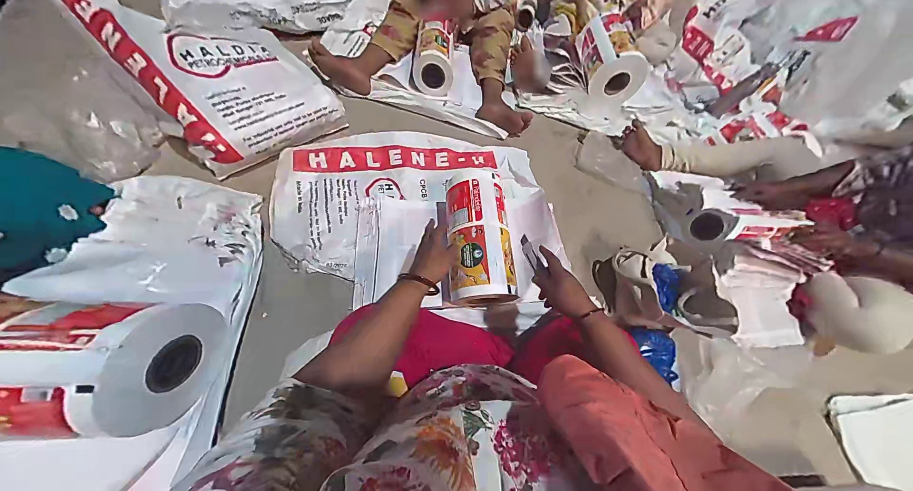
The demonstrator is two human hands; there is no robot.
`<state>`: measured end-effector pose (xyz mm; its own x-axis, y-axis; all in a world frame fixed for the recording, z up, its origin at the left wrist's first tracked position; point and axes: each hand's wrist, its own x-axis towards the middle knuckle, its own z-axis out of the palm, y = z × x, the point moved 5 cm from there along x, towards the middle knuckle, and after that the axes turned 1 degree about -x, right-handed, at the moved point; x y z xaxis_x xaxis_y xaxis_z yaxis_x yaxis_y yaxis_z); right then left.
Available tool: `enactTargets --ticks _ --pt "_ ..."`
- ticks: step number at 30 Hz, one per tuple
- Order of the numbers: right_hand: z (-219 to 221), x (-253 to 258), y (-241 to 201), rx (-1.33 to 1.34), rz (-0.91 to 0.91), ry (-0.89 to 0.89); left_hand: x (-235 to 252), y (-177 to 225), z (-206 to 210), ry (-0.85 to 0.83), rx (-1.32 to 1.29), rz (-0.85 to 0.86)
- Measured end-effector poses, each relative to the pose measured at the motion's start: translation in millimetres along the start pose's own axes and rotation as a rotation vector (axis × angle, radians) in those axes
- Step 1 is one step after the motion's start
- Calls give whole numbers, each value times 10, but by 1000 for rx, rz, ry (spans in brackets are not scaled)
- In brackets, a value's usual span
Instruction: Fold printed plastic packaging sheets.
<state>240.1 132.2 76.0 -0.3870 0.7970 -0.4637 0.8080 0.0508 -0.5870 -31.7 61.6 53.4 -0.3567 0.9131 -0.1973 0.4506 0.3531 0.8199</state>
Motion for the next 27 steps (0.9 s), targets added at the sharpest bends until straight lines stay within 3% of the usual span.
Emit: enactTargets --ticks 1,3,5,7,15,27 --pt "-23 96 -139 -40 -25 13 -38 10 93 45 -167 15" --pt "-75 347 -447 -86 -71 40 -94 -144 291 92 -233 84" --pt "-129 655 -737 -133 -100 78 -118 -294 443 -7 23 245" --pt "-175 945 -994 -184 -101 96 -90 -360 508 -192 273 301" --pt "-344 1647 -1463 -373 -77 138 230 -666 534 -364 217 139" --pt "-444 1688 -1624 -577 -92 -81 288 -711 523 -380 169 137"
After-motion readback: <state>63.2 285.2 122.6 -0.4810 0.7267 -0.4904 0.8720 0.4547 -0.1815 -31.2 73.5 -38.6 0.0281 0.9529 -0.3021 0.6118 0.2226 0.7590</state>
